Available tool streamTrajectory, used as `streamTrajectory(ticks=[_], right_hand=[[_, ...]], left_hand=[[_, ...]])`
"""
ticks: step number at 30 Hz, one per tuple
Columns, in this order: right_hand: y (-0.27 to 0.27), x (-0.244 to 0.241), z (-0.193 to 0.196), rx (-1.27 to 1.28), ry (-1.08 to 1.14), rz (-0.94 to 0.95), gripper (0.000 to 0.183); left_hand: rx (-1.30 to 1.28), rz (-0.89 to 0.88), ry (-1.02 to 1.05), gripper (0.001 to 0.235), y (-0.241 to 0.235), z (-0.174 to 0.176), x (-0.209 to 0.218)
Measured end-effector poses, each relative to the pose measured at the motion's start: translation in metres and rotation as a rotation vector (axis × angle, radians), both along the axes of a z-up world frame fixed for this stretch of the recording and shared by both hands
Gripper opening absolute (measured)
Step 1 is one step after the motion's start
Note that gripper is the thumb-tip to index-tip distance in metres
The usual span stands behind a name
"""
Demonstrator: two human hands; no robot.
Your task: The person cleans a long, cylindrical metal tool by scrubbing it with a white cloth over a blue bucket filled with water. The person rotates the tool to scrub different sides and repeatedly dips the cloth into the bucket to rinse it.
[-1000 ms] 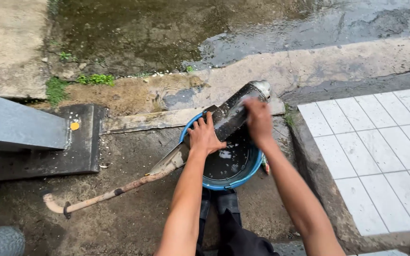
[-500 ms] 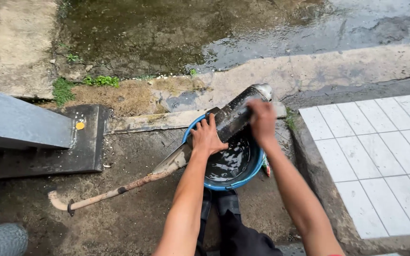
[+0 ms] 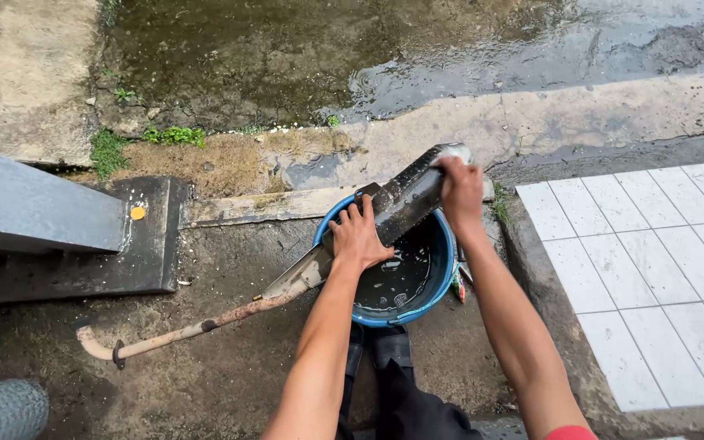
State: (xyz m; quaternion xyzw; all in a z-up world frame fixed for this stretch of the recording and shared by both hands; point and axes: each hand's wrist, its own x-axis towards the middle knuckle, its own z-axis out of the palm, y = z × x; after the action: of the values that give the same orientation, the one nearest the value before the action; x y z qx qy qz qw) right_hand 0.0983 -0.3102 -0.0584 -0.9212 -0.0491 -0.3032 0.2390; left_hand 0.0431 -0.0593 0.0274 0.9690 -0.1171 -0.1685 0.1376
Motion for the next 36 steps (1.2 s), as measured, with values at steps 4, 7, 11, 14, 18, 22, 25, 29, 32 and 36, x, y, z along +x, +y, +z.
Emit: streamTrajectory(ticks=[4, 7, 11, 14, 18, 22, 25, 29, 32, 36], right_hand=[[0.035, -0.021, 0.008, 0.046, 0.004, -0.055, 0.026], [0.063, -0.048, -0.001, -0.039, 0.027, 0.100, 0.030], [0.016, -0.029, -0.002, 0.025, -0.003, 0.093, 0.029], [-0.002, -0.011, 0.011, 0.086, 0.053, -0.012, 0.030], [0.040, -0.053, 0.001, -0.004, -0.063, 0.113, 0.032], [0.032, -0.063, -0.010, 0.012, -0.029, 0.178, 0.038], [-0.011, -0.021, -0.019, 0.014, -0.081, 0.032, 0.037], [0.019, -0.034, 0.003, -0.046, -0.075, -0.045, 0.032], [0.057, -0.072, 0.006, 0.003, -0.001, 0.067, 0.035], [0.014, -0.040, -0.016, -0.057, -0.089, -0.022, 0.042]], left_hand=[[0.000, -0.011, 0.014, 0.127, 0.000, -0.015, 0.002], [0.018, -0.019, -0.068, 0.131, -0.005, -0.020, 0.000], [0.073, -0.028, -0.107, 0.124, -0.011, -0.008, -0.018], [0.105, -0.028, -0.143, 0.123, -0.014, -0.012, -0.023], [0.146, -0.035, -0.166, 0.127, -0.016, -0.024, -0.024], [0.189, -0.036, -0.229, 0.129, -0.020, -0.034, -0.032], [0.178, -0.034, -0.224, 0.129, -0.017, -0.034, -0.037], [0.213, -0.045, -0.285, 0.129, -0.023, -0.035, -0.038], [0.242, -0.039, -0.444, 0.131, -0.028, -0.052, -0.041], [0.259, -0.034, -0.595, 0.139, -0.028, -0.059, -0.050]])
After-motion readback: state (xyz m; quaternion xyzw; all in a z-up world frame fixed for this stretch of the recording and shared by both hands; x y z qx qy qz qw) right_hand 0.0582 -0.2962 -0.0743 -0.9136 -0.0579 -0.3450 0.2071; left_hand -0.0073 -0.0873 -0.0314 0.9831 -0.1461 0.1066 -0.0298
